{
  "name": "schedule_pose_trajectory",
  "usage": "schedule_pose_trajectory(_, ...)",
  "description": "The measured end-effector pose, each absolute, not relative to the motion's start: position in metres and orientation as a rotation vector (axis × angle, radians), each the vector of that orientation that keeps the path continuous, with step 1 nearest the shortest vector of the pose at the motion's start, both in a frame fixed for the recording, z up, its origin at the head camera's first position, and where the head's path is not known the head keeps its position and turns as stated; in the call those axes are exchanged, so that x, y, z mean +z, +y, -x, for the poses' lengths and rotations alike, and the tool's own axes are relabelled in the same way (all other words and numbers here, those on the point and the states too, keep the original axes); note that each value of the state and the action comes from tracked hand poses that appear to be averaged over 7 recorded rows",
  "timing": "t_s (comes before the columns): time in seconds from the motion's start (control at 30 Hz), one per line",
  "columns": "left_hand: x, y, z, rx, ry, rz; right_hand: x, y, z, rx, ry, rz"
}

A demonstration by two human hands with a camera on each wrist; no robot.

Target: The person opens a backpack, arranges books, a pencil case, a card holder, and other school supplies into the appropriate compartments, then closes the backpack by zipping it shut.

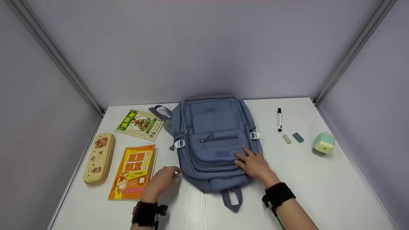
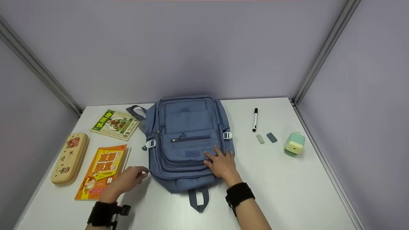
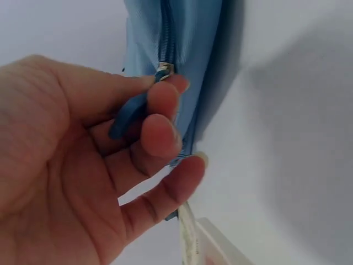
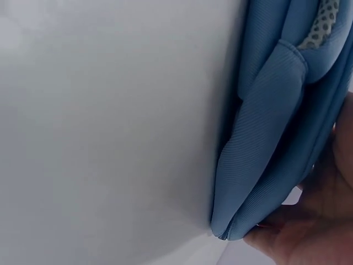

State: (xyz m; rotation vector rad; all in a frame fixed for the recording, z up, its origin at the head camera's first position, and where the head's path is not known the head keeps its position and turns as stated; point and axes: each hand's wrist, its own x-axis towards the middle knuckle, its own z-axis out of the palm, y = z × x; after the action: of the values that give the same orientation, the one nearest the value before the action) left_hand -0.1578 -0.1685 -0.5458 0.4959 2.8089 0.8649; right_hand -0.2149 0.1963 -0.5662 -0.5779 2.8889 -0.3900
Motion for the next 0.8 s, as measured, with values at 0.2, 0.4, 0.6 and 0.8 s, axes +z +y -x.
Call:
schedule_pose_trajectory(0.2,-0.558,-0.167,0.158,0.817,2.935,-0.427,-0.566,0.196,0.214,-0.399,2.897,0.604)
schedule_pose_trajectory(0.4,-0.56,-0.164,0.155,0.791,2.997,-0.401,-0.559,0.202,0.214,-0.555,2.731,0.537)
schedule_pose_trajectory(0.6,-0.561,-0.161,0.152,0.756,3.042,-0.381,-0.555,0.208,0.215,-0.588,2.628,0.576)
schedule_pose_trajectory(0.8,-0.56,-0.16,0.15,0.842,2.965,-0.38,-0.556,0.204,0.212,-0.568,2.687,0.558)
